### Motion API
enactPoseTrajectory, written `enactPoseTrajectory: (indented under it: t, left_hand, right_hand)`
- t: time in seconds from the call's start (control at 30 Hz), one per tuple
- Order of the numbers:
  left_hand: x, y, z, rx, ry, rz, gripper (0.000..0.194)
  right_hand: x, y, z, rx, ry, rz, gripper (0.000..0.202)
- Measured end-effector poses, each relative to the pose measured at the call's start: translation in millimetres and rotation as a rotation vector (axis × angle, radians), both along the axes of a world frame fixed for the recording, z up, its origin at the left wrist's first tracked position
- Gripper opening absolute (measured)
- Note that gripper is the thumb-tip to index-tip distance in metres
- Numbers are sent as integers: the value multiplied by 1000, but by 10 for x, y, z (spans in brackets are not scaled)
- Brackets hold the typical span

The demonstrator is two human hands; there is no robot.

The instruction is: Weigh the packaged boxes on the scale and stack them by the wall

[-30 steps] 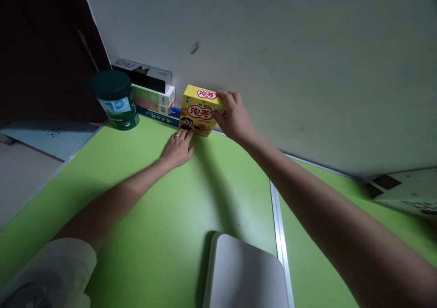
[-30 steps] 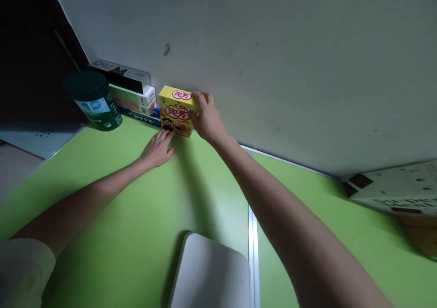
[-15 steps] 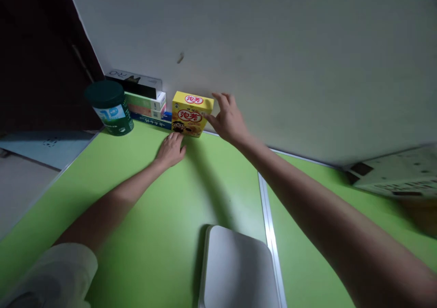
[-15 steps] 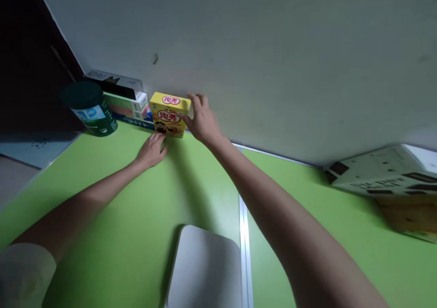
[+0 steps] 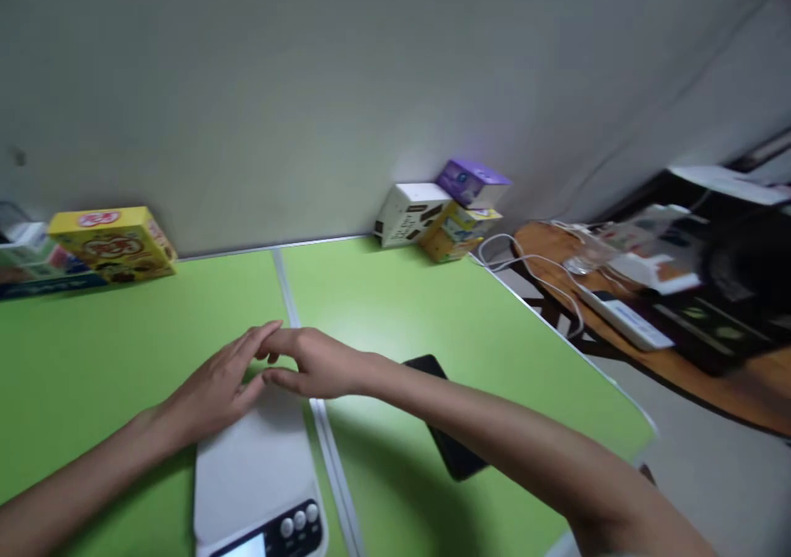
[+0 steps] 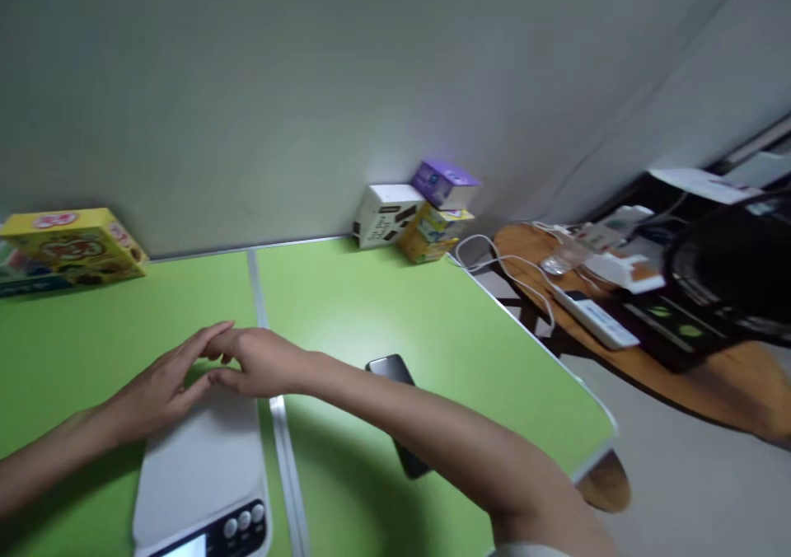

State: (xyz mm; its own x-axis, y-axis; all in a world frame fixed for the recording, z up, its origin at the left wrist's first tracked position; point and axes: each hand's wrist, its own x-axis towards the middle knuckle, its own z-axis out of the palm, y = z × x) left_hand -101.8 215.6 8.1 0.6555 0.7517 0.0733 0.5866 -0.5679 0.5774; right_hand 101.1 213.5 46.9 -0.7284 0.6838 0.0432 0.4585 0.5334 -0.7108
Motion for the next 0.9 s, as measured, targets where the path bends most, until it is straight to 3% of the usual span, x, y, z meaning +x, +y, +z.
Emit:
enactPoseTrajectory:
  t: [0.13,0.27,0.43,0.5,0.6,0.67,0.77,0.9]
  left_hand:
    - [795,-101,155,-42,-13,-126,49]
    - [1610,119,170,82,84,-207,53]
    - [2696,756,228,270,194,-140,58]
    - [3112,1057,293,359,212,-73,62]
    - [3614,1527,381,474,191,57,71]
    - [3821,1843,382,499,142,124,74]
    - [3920,2260,252,475,36,150,72]
    - [3854,2543,-30,472,-173,66,64]
  right_hand:
    - [686,-320,-1,-5,75,-87,27]
    - [1486,-290,-236,142,43,-313,37]
    - [2401,258,-543,364,-62,-803,51]
    - [2659,561,-562,464,-80,-908,58]
    - [2906,1052,-494,588,-116,-948,66]
    - [3007,1370,-439,630,-153,-955,67]
    - [3124,1735,-441,656,-186,-960,65]
    - [3247,1857,-614,672,-172,-947,62]
